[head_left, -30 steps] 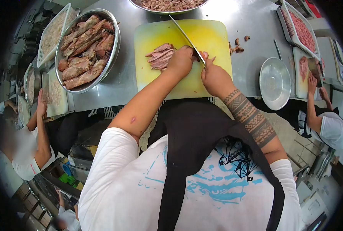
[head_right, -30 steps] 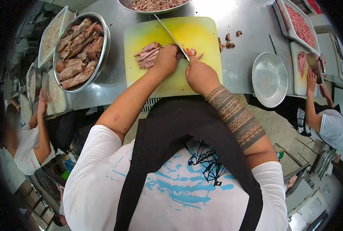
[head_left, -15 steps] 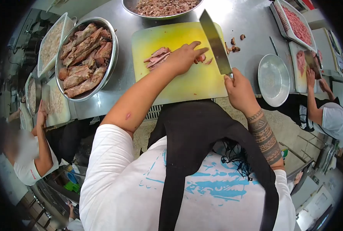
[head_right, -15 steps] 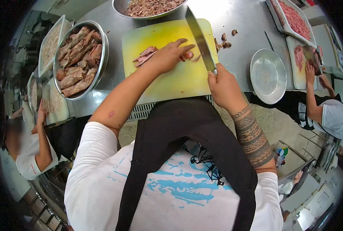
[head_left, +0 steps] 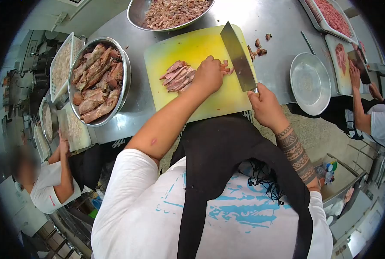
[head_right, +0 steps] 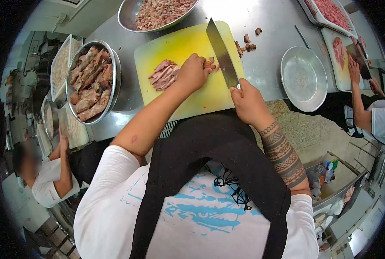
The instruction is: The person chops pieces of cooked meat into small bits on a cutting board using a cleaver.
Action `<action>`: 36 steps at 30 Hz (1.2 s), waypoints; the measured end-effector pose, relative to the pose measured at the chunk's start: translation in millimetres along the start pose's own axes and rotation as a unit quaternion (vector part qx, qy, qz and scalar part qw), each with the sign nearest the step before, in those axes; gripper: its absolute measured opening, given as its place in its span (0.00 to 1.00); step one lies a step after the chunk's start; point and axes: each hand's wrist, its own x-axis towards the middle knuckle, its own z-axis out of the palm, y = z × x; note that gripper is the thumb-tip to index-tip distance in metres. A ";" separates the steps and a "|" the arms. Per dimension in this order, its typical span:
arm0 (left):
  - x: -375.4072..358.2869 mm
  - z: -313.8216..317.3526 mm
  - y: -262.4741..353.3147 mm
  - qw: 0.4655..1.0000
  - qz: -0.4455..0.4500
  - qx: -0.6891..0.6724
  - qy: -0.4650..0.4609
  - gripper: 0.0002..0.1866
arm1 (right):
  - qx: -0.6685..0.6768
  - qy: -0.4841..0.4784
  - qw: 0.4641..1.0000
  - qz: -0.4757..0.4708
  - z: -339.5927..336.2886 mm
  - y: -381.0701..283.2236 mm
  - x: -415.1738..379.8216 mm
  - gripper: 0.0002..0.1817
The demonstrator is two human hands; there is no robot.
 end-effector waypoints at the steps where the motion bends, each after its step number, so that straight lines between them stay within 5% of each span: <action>1: -5.1 -1.9 8.9 0.999 -0.030 0.011 0.001 0.10 | 0.002 -0.001 1.000 -0.001 1.8 3.1 2.8 0.15; 16: -8.9 -7.2 0.8 0.999 -0.034 0.018 0.006 0.09 | -0.096 -0.023 0.991 -0.085 7.1 5.7 22.5 0.15; 23: 17.4 -5.5 -8.4 0.996 -0.049 -0.001 0.072 0.09 | -0.101 0.001 0.994 -0.042 -18.6 18.7 22.7 0.15; 31: 31.4 2.1 -12.2 0.998 -0.029 -0.015 0.044 0.09 | -0.113 -0.034 0.992 -0.046 -10.5 18.3 -3.6 0.13; 33: 23.6 4.3 -9.5 0.999 -0.035 -0.019 0.032 0.09 | 0.012 -0.051 0.999 0.013 -12.0 14.6 -8.0 0.14; 36: 7.2 1.0 0.0 0.996 -0.053 -0.073 0.024 0.12 | 0.000 -0.034 0.999 0.023 -12.6 33.6 -3.7 0.15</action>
